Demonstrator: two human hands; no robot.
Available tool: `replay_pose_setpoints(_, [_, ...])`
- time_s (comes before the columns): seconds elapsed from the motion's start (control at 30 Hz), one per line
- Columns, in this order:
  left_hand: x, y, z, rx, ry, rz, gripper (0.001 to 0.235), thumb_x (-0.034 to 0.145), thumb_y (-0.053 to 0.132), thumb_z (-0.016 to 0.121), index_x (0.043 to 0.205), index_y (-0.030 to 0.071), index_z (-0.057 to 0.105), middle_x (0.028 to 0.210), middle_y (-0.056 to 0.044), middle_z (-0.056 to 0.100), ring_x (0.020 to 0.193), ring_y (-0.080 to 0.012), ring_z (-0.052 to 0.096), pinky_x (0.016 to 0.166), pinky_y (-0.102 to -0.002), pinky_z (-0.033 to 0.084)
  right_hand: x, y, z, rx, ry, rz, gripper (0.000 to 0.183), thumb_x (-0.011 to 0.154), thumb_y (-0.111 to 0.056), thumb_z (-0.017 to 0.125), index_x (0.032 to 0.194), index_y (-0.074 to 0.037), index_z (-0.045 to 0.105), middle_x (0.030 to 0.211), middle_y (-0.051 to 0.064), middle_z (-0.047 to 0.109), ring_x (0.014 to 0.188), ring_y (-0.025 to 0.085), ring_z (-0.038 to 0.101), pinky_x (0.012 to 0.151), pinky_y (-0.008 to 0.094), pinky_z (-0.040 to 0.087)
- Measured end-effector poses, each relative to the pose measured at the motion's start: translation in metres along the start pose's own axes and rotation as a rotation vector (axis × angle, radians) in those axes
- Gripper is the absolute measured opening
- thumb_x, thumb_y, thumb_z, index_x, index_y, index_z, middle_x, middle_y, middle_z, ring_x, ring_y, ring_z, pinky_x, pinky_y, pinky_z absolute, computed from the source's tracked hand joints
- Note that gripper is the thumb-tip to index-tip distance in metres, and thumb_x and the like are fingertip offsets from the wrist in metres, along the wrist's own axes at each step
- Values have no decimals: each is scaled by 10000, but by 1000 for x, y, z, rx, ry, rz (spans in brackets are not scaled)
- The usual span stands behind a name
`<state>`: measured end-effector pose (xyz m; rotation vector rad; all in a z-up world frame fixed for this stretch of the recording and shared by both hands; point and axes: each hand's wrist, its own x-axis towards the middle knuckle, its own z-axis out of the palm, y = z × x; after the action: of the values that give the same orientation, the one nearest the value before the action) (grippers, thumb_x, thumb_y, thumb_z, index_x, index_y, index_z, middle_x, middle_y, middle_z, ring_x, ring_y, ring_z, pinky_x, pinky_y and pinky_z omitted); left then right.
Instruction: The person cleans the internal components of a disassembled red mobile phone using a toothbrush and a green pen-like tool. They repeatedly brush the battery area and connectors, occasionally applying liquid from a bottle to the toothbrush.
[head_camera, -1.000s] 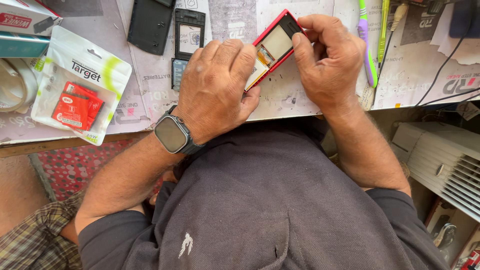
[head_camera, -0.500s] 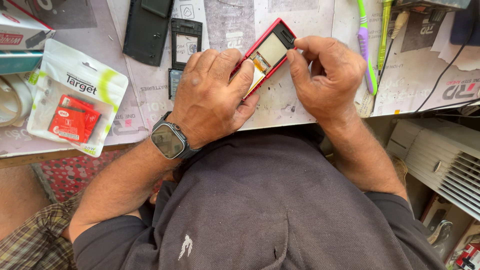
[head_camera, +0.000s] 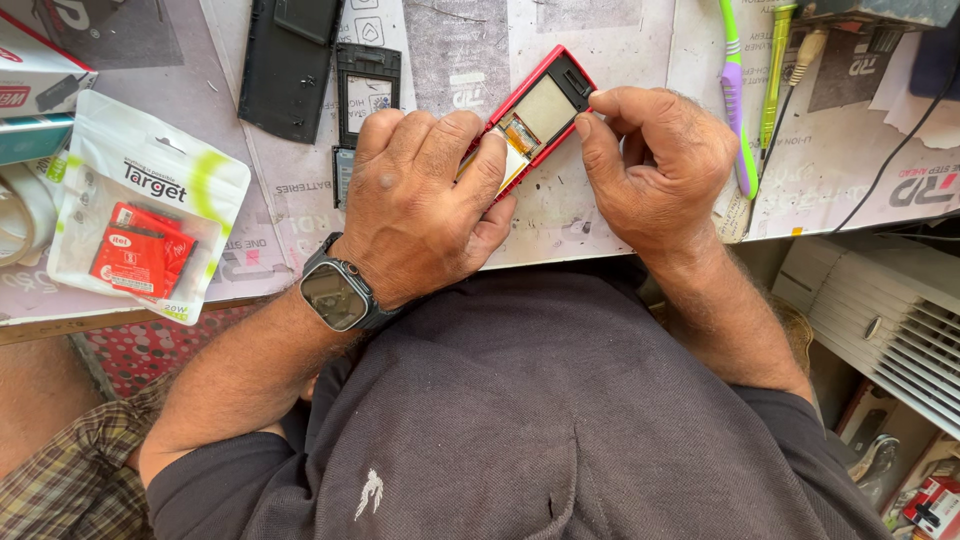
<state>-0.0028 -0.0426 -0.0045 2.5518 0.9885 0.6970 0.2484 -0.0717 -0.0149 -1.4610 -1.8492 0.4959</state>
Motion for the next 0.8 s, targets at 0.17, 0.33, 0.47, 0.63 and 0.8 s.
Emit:
replay_pose_setpoints(0.17, [-1, 0, 0, 11, 4, -1, 444, 905, 279, 828, 1224, 22, 658, 1220, -97, 610, 1036, -246, 564, 959, -442, 421, 1, -1, 0, 10, -6, 5, 158, 1041, -14, 840, 1122, 0, 705, 841, 73, 705, 587, 78, 601, 505, 211, 431])
replay_pose_setpoints(0.33, [-2, 0, 0, 24, 4, 19, 414, 907, 263, 806, 1207, 13, 670, 1234, -90, 611, 1045, -241, 564, 972, -444, 410, 0, -1, -1, 30, -8, 16, 146, 1041, 8, 821, 1127, 2, 704, 846, 72, 703, 594, 78, 603, 511, 212, 435])
replay_pose_setpoints(0.47, [-3, -1, 0, 24, 13, 39, 400, 897, 239, 784, 1210, 16, 672, 1247, -80, 608, 1053, -236, 563, 980, -448, 403, -1, 0, -1, 34, -8, 10, 142, 1041, 11, 819, 1123, 2, 704, 847, 69, 709, 593, 74, 603, 509, 209, 437])
replay_pose_setpoints(0.63, [-4, -1, 1, 33, 11, 51, 399, 894, 237, 788, 1212, 24, 675, 1254, -72, 608, 1054, -229, 563, 981, -445, 395, -1, 2, -1, 44, -6, 1, 134, 1047, 6, 813, 1125, 2, 704, 851, 68, 714, 599, 72, 613, 506, 204, 445])
replay_pose_setpoints(0.8, [-4, -2, 2, 44, 20, 50, 404, 887, 244, 792, 1209, 27, 682, 1254, -65, 610, 1049, -219, 562, 974, -440, 391, -1, 4, -1, 28, -7, -24, 135, 1050, -2, 813, 1124, 0, 700, 855, 70, 717, 603, 74, 622, 509, 203, 453])
